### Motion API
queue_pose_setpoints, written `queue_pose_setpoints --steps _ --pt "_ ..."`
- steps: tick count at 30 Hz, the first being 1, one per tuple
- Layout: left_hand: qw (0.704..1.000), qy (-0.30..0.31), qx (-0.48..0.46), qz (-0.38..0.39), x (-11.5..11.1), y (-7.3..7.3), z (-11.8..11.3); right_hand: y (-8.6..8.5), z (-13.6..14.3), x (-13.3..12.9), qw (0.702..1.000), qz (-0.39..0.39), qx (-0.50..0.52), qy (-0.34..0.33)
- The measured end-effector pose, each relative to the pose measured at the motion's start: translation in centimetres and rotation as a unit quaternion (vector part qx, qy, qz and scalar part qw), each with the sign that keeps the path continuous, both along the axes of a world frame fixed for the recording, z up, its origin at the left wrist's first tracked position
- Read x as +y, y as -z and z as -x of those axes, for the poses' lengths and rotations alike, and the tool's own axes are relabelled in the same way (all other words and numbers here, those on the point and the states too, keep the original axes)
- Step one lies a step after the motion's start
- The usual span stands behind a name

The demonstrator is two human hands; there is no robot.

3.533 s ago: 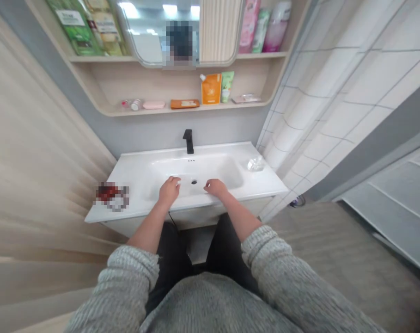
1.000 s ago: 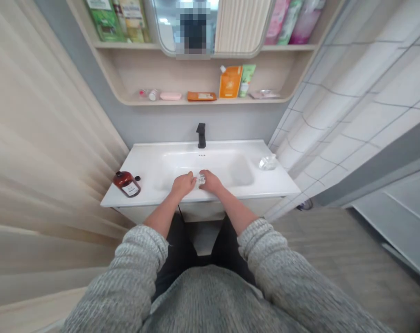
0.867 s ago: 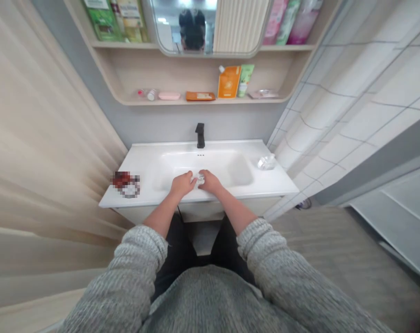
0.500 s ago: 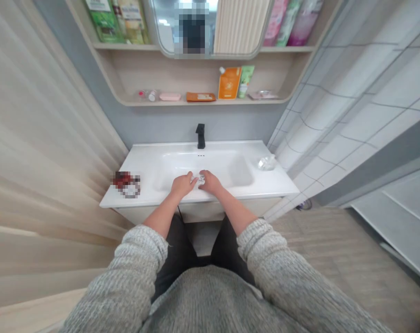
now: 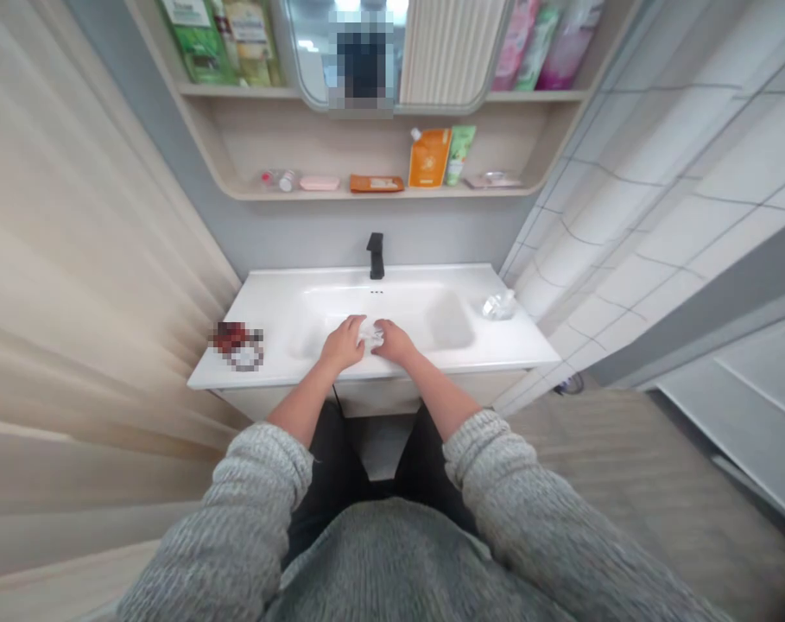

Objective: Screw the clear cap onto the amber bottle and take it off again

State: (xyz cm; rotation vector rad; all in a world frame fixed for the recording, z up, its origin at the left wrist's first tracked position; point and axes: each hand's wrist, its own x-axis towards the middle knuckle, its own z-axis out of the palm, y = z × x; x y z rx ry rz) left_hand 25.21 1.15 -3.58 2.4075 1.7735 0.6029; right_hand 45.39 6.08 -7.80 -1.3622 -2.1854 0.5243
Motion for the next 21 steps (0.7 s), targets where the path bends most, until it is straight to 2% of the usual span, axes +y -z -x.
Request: queue_pose_setpoints --steps 4,6,9,13,18,21 --pt "0.997 -0.028 0.009 0.067 0.13 -0.04 -0.09 0.03 0.04 0.03 1.000 -0.007 -0.004 0.005" --pt "0.997 -0.043 0.007 0.058 0.15 -0.09 -0.16 0.01 0.05 0.03 1.000 -0.004 -0.004 0.007" --pt "0.999 -0.026 0.008 0.026 0.10 -0.16 -0.19 -0.05 0.05 0.01 1.000 0.002 -0.002 0.005" --pt "0.997 -0.038 0.026 0.069 0.10 -0.31 -0.21 -0.10 0.08 0.00 1.000 0.007 -0.004 0.008" --pt "0.998 -0.028 0.012 0.052 0.27 -0.27 -0.25 -0.01 0.10 0.05 1.000 0.001 -0.012 0.009" --pt "0.996 -0.045 0.024 0.074 0.32 -0.13 -0.24 0.04 0.08 0.08 1.000 0.002 -0.017 0.010"
